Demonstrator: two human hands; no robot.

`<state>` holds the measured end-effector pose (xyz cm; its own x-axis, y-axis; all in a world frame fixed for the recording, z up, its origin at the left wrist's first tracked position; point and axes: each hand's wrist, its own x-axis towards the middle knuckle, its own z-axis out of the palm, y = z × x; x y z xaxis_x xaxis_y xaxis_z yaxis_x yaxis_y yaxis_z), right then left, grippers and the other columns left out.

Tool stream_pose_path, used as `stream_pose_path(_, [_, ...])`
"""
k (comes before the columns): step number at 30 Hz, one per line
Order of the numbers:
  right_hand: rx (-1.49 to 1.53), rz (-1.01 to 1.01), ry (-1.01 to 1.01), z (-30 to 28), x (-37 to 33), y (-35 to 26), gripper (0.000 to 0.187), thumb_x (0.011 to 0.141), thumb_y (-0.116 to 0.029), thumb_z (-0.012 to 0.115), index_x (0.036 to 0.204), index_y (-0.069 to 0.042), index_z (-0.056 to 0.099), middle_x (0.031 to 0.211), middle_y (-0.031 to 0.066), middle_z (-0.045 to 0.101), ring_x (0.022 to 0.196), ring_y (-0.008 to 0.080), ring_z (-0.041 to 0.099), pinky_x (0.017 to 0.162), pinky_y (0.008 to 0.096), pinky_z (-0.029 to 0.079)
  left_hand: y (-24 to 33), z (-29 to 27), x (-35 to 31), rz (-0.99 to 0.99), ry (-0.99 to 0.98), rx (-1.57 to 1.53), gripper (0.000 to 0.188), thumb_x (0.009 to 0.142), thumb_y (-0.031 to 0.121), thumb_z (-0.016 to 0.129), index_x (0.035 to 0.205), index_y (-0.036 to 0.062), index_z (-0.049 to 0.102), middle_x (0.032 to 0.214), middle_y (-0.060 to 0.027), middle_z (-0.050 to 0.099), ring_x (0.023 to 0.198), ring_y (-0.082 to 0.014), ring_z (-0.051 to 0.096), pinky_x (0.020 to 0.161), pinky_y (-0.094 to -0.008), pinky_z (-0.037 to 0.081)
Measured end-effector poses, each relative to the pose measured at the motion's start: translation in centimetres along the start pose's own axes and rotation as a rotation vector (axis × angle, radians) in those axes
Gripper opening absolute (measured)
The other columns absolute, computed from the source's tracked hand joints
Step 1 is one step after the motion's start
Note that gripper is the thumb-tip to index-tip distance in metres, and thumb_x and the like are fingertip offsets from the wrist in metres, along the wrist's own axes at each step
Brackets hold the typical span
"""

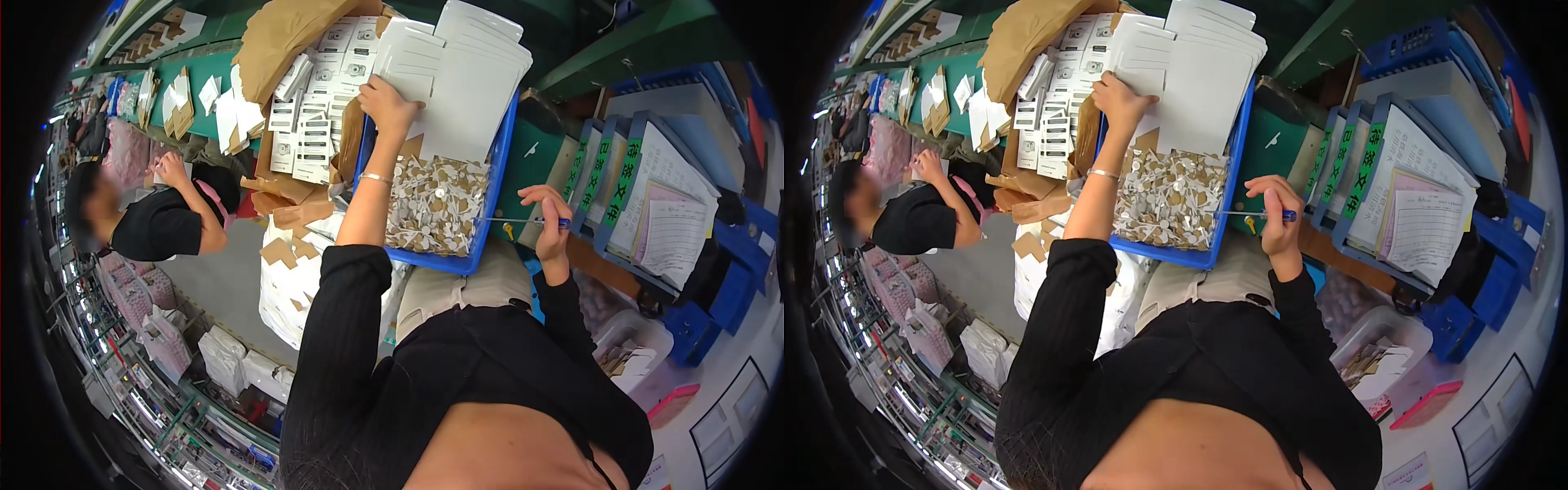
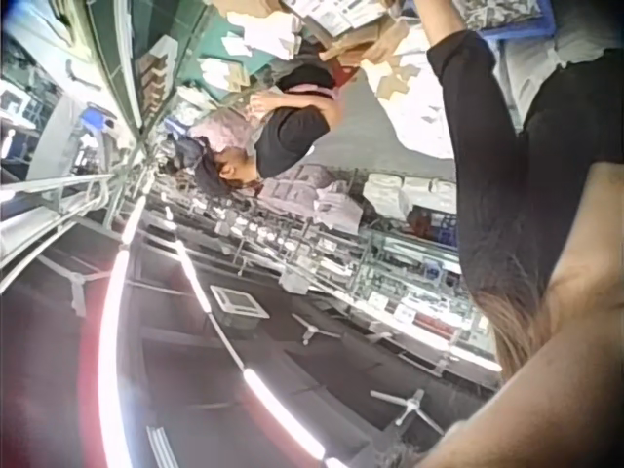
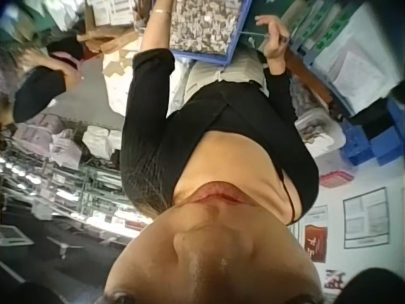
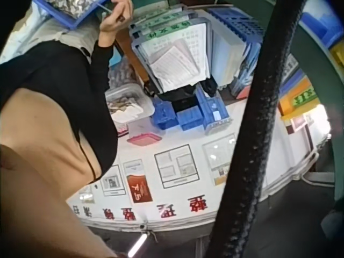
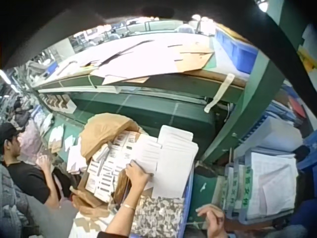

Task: Marking cardboard packaging materials with a pen and stacking them for assembly.

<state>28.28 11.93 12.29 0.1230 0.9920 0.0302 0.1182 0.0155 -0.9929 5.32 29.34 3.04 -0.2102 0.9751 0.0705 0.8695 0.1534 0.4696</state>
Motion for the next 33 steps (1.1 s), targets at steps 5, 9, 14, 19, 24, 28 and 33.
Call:
stream_pose_path(5, [-0.043,0.029,-0.027,-0.7,0.6,0.9,0.027,0.081,-0.012,0.036,0.068,0.002,0.055,0.083,0.0137,0.060,0.075,0.0216,0.052,0.071,0.0280,0.038,-0.9,0.4,-2.1,0.019,0.048,-0.032,0.071,0.051,0.019,0.080,0.108,-0.0010,0.042,0.099,-0.0209,0.041,0.088,-0.0340,0.041,0.084,-0.0405,0.036])
stream_pose_path(9, [-0.078,0.024,-0.058,-0.8,0.7,1.2,0.027,0.082,-0.012,0.036,0.069,0.002,0.055,0.084,0.0134,0.060,0.075,0.0217,0.052,0.072,0.0281,0.038,-1.9,1.5,-2.6,0.043,0.084,-0.088,0.081,0.050,0.024,0.082,0.117,0.0025,0.042,0.101,-0.0209,0.041,0.090,-0.0343,0.041,0.085,-0.0409,0.034])
stream_pose_path(14, [-0.058,-0.027,-0.051,-0.4,0.4,1.4,0.025,0.081,-0.013,0.039,0.069,0.001,0.056,0.081,0.0099,0.061,0.070,0.0190,0.051,0.064,0.0257,0.037,-1.2,0.8,-1.2,0.126,0.066,0.076,0.085,0.047,0.027,0.083,0.119,0.0064,0.043,0.103,-0.0180,0.041,0.092,-0.0325,0.041,0.086,-0.0411,0.034])
stream_pose_path(19, [-0.085,-0.036,-0.071,-1.0,-0.2,1.0,0.024,0.082,-0.013,0.040,0.070,0.001,0.056,0.081,0.0100,0.061,0.070,0.0190,0.051,0.064,0.0261,0.038,0.6,-1.0,1.0,0.388,0.114,0.391,0.082,0.044,0.027,0.084,0.114,0.0091,0.046,0.106,-0.0139,0.043,0.096,-0.0308,0.042,0.086,-0.0408,0.035])
stream_pose_path(24, [-0.104,-0.040,-0.008,-0.9,-0.3,1.4,0.020,0.083,-0.012,0.044,0.074,0.001,0.057,0.083,0.0097,0.061,0.070,0.0182,0.051,0.064,0.0265,0.040,1.6,-1.0,3.6,0.411,-0.176,0.408,0.071,0.040,0.023,0.084,0.099,0.0078,0.047,0.103,-0.0118,0.049,0.090,-0.0282,0.048,0.081,-0.0377,0.040])
stream_pose_path(28, [-0.141,0.134,0.132,0.0,1.1,1.6,0.011,0.083,-0.009,0.052,0.088,-0.001,0.058,0.089,0.0076,0.061,0.073,0.0147,0.052,0.064,0.0247,0.042,-2.3,-2.9,3.0,0.445,-0.371,-0.088,0.060,0.049,0.012,0.081,0.097,0.0046,0.045,0.092,-0.0112,0.050,0.079,-0.0291,0.050,0.073,-0.0360,0.044])
stream_pose_path(33, [-0.247,-0.005,0.305,0.0,4.4,3.6,0.026,0.081,-0.007,0.057,0.107,-0.004,0.057,0.097,0.0032,0.060,0.072,0.0090,0.052,0.058,0.0196,0.040,-1.7,-7.5,-4.2,0.624,-0.193,-0.062,0.049,0.056,0.004,0.074,0.097,0.0035,0.047,0.092,-0.0128,0.049,0.078,-0.0285,0.051,0.071,-0.0354,0.045])
